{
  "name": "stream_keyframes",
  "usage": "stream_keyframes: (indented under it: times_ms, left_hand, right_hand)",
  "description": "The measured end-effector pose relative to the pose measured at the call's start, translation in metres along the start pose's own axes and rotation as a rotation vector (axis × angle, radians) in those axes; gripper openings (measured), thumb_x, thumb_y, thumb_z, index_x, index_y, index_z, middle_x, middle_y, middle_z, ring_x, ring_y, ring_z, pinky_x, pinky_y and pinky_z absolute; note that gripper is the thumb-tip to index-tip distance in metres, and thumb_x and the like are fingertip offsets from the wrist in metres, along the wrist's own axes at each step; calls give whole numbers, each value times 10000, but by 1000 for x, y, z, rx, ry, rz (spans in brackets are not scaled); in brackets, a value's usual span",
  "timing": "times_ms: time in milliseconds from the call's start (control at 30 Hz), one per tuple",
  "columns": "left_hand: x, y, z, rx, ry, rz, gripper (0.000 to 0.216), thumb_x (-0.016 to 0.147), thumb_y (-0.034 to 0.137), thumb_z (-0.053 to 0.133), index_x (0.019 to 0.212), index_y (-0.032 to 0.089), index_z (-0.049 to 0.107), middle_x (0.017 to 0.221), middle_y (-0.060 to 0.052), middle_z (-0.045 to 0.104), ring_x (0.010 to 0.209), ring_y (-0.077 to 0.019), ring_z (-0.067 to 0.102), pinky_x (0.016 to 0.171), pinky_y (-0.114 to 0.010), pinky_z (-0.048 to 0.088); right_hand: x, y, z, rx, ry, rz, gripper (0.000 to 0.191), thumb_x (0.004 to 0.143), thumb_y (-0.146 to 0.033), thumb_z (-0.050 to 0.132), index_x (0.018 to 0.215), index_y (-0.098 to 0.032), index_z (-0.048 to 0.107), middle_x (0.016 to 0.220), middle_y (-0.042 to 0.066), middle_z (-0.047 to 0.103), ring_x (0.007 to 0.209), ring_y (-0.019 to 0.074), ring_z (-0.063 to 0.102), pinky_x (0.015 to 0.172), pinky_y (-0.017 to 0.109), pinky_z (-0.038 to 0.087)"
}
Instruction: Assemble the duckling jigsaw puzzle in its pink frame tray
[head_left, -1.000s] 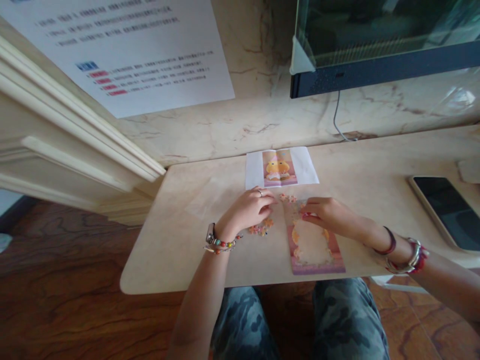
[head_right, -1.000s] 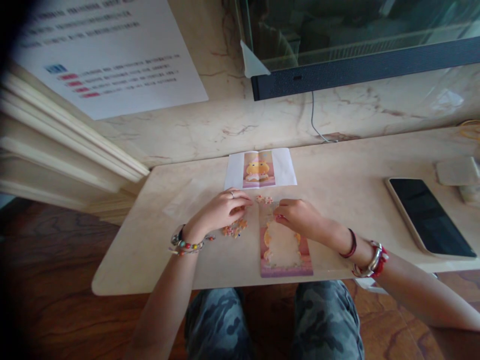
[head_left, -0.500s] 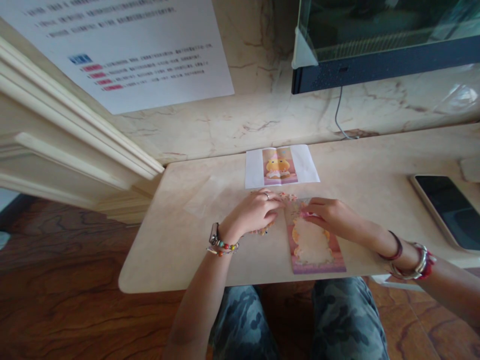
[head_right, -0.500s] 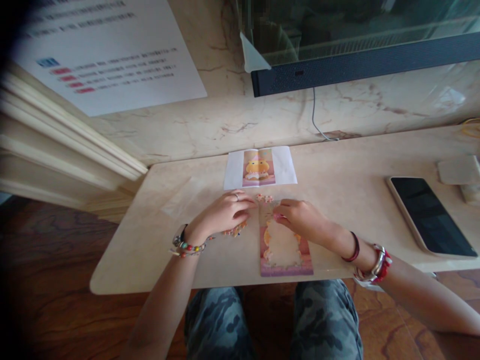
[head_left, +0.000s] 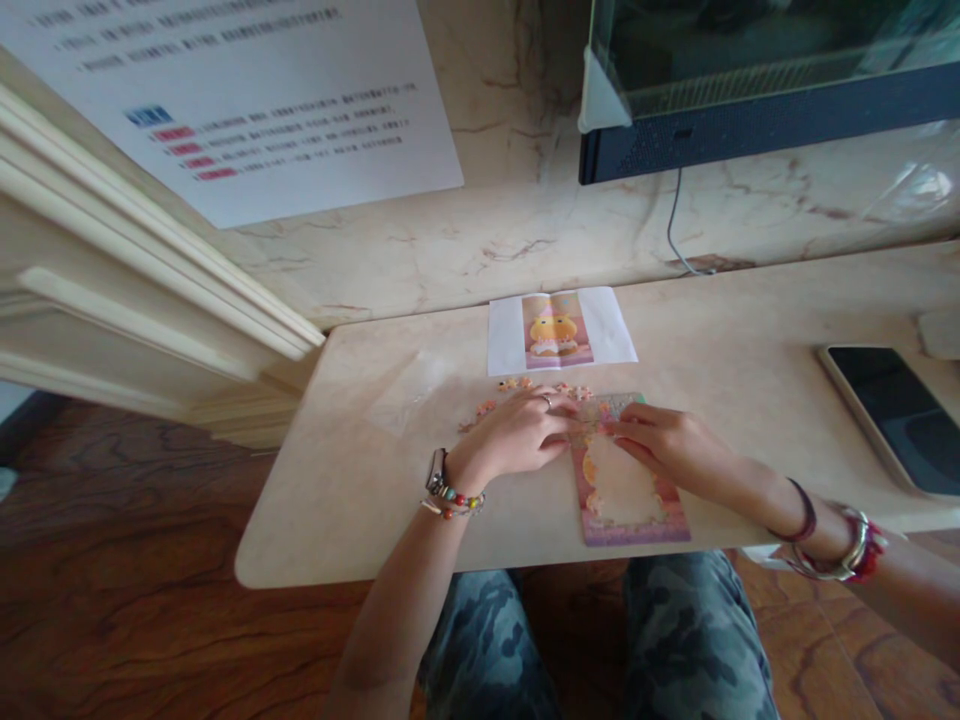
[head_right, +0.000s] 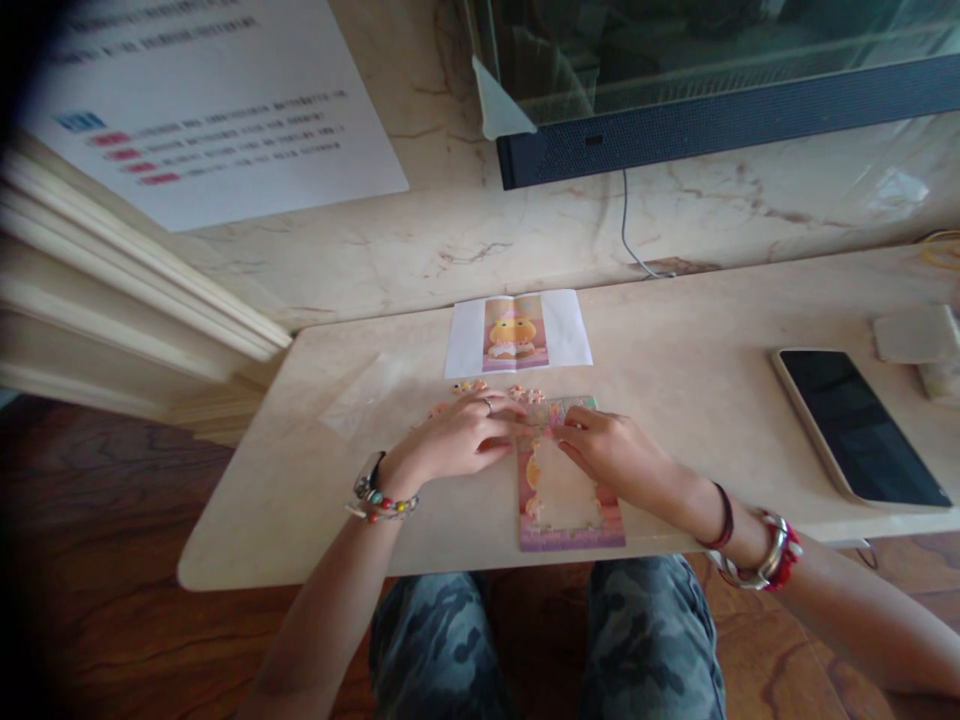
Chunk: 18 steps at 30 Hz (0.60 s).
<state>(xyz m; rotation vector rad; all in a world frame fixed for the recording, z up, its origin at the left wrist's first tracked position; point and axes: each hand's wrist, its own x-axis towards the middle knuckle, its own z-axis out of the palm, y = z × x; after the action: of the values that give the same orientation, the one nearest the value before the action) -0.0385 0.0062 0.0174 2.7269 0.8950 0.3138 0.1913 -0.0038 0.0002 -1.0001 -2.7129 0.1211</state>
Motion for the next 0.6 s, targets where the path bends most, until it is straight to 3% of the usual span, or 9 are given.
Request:
stream_keyframes:
  times_ms: [467,600]
  left_hand:
    - [0,1,1,17,1,-8,265,795,152,512,1012,265,616,1143,-11,558,1091,-166,476,980,-368,359]
    - [1,1,2,20,5,-10,265,816,145,484,1010,268,616,1112,-12,566,1082,-159,480,969,-354,369]
  right_hand:
    - [4,-6,0,-177,14,-58,267,870,-179,382,749,-145,617,700,50,578,567,109,524,527,238,369]
    - [3,-5,1,-216,12,-82,248,869,-171,386,782,-135,615,686,52,579,566,118,529,531,242,377]
